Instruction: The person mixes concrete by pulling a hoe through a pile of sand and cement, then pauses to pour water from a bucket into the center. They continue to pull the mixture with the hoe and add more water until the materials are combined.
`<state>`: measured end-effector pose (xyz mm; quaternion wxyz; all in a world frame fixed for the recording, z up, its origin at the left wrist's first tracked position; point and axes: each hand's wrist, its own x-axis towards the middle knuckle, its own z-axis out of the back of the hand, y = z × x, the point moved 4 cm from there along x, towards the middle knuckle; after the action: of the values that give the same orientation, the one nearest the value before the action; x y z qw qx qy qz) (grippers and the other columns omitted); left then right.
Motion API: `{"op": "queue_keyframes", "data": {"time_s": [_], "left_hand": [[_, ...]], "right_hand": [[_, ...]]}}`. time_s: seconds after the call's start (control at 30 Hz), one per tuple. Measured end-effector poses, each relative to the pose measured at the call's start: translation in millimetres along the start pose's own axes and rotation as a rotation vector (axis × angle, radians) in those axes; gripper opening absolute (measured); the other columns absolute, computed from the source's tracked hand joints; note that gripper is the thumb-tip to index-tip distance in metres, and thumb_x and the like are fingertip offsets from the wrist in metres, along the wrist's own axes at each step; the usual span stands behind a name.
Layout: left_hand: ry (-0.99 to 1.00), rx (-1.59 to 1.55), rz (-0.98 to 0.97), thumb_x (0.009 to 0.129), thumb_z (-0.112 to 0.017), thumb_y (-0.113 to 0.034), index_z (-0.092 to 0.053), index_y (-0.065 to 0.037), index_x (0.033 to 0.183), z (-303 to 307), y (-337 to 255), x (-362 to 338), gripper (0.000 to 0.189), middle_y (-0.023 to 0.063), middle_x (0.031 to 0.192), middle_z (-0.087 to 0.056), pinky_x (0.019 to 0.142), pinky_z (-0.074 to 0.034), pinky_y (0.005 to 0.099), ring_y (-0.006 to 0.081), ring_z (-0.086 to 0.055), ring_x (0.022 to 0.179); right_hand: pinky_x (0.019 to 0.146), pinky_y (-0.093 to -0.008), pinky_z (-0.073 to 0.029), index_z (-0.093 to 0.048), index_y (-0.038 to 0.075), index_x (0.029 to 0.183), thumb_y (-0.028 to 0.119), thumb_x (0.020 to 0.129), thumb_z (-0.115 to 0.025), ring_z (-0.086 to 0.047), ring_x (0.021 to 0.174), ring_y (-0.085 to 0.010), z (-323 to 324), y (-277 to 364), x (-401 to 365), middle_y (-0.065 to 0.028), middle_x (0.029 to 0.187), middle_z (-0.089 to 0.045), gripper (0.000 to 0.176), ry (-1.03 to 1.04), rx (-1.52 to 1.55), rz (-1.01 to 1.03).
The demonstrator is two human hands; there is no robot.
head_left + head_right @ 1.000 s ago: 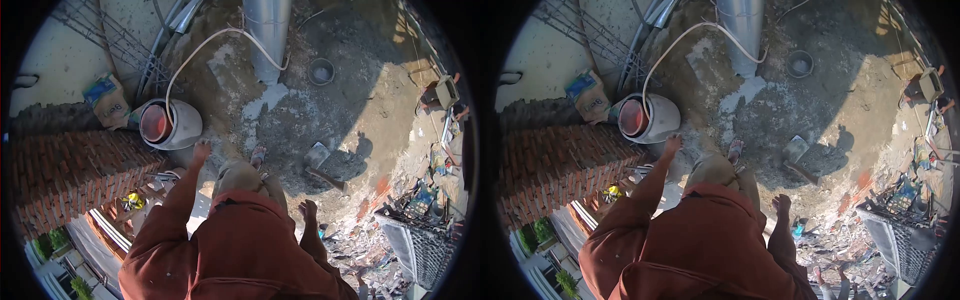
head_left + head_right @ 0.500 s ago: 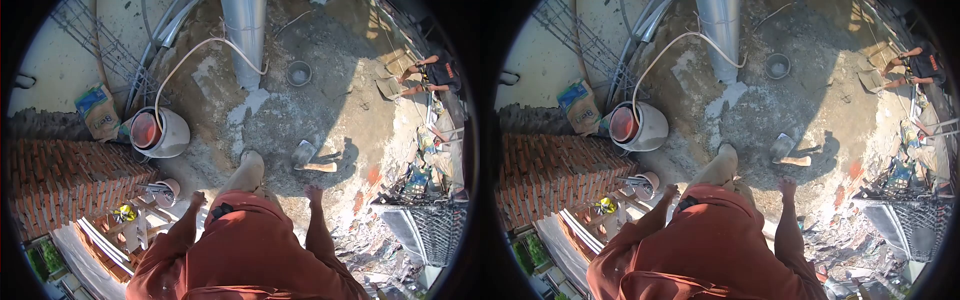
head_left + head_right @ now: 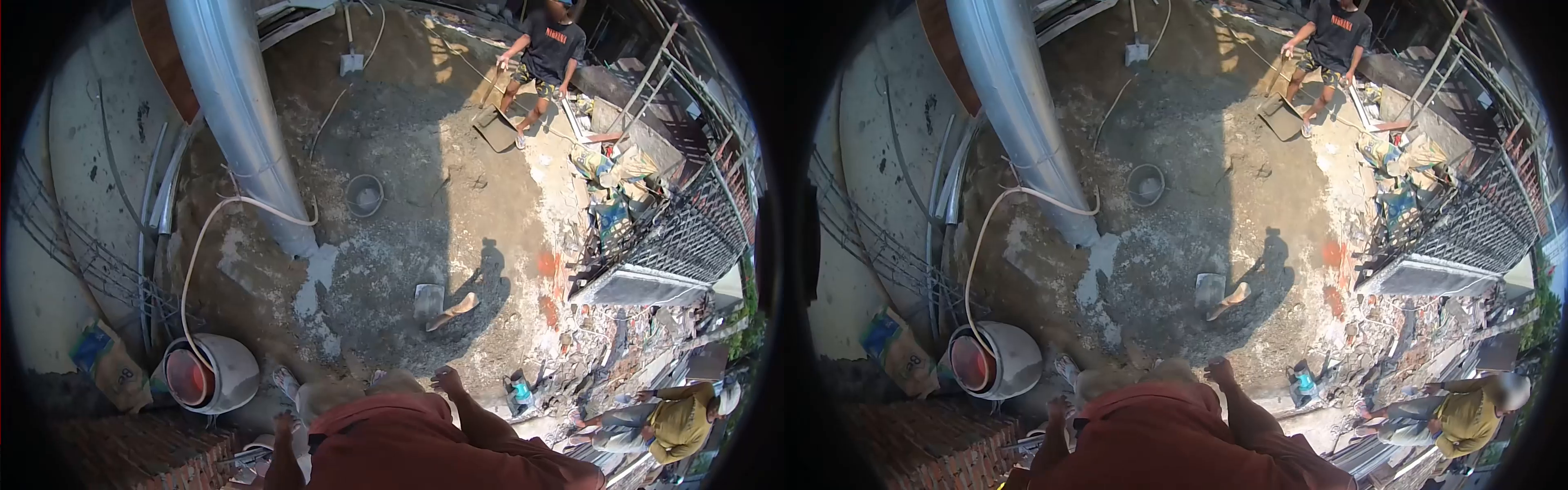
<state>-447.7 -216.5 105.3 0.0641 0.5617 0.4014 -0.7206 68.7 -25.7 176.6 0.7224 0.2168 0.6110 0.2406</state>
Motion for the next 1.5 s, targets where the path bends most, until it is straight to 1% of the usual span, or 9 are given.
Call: {"op": "queue_keyframes", "data": {"time_s": [0.07,0.1,0.17,0.27,0.5,0.67,1.0,1.27,1.5], "left_hand": [[0.077,-0.129,-0.069,0.088,-0.051,-0.016,-0.053,0.001,0.084,19,-25,43,0.018,0.0095,0.065,-0.056,0.041,-0.047,0.0322,0.0199,-0.059,0.051],[0.039,0.058,-0.225,0.089,-0.043,-0.048,-0.056,-0.014,0.099,47,-11,100,0.038,0.0093,0.070,-0.058,0.051,-0.047,0.0500,0.0321,-0.061,0.060],[-0.307,0.559,-0.477,0.087,-0.057,-0.026,-0.061,-0.003,0.087,44,-111,4,0.024,0.0207,0.079,-0.065,0.056,-0.051,0.0427,0.0351,-0.066,0.067],[-0.655,0.699,-0.553,0.082,-0.061,-0.030,-0.063,-0.002,0.090,98,-161,-17,0.029,0.0245,0.092,-0.064,0.078,-0.049,0.0480,0.0429,-0.062,0.088],[-1.059,0.386,-0.066,0.082,-0.062,-0.036,-0.042,0.012,0.118,255,-171,34,0.062,0.0267,0.114,-0.047,0.095,-0.042,0.0456,0.0450,-0.044,0.115],[-0.734,0.918,0.022,0.083,-0.059,-0.036,-0.037,0.013,0.122,345,-133,171,0.067,0.0277,0.115,-0.046,0.096,-0.042,0.0440,0.0435,-0.043,0.118],[-0.917,0.093,0.297,0.073,-0.067,-0.033,-0.023,0.010,0.124,287,-174,142,0.080,0.0320,0.126,-0.039,0.095,-0.044,0.0459,0.0446,-0.049,0.112],[-0.884,0.243,0.236,0.080,-0.060,-0.044,-0.059,-0.003,0.111,303,-183,69,0.051,0.0236,0.102,-0.065,0.083,-0.050,0.0487,0.0386,-0.064,0.095],[-1.239,0.367,-0.363,0.073,-0.052,-0.006,-0.060,0.002,0.112,288,-233,79,0.040,0.0233,0.117,-0.050,0.095,-0.041,0.0433,0.0372,-0.049,0.114]], "right_hand": [[0.052,-0.0350,-0.055,-0.053,0.003,0.100,0.006,0.090,-0.051,-0.066,0.063,-0.0252,-13,-8,5,-0.0168,0.084,-0.066,0.011,0.031,-0.011,-0.004],[0.055,-0.0362,-0.055,-0.053,0.002,0.100,0.005,0.089,-0.051,-0.065,0.067,-0.0262,-20,-10,2,-0.0169,0.084,-0.064,0.012,0.046,0.023,0.013],[0.047,-0.0302,-0.047,-0.053,0.005,0.098,0.002,0.085,-0.051,-0.057,0.055,-0.0202,-46,-3,5,-0.0140,0.074,-0.060,0.013,0.043,0.004,-0.001],[0.052,-0.0288,-0.048,-0.051,0.006,0.105,0.010,0.088,-0.053,-0.060,0.063,-0.0208,-83,16,8,-0.0166,0.087,-0.064,0.017,0.067,-0.060,-0.092],[0.062,-0.0287,-0.051,-0.053,0.010,0.106,0.017,0.094,-0.048,-0.062,0.073,-0.0165,-240,136,-53,-0.0112,0.095,-0.065,0.015,0.188,-0.458,0.089],[0.062,-0.0271,-0.049,-0.055,0.009,0.105,0.019,0.095,-0.050,-0.060,0.072,-0.0128,-341,177,-83,-0.0076,0.095,-0.065,0.015,0.265,-0.579,0.172],[0.063,-0.0283,-0.051,-0.054,0.008,0.113,0.021,0.094,-0.054,-0.064,0.074,-0.0174,-385,138,-83,-0.0112,0.096,-0.065,0.023,0.371,-0.726,-0.022],[0.066,-0.0304,-0.051,-0.055,0.008,0.111,0.021,0.093,-0.050,-0.064,0.076,-0.0184,-360,167,-99,-0.0134,0.099,-0.066,0.023,0.250,-0.814,-0.065],[0.065,-0.0286,-0.050,-0.055,0.008,0.112,0.025,0.094,-0.052,-0.063,0.074,-0.0164,-399,169,-55,-0.0113,0.098,-0.066,0.025,0.296,-0.734,0.023]]}}
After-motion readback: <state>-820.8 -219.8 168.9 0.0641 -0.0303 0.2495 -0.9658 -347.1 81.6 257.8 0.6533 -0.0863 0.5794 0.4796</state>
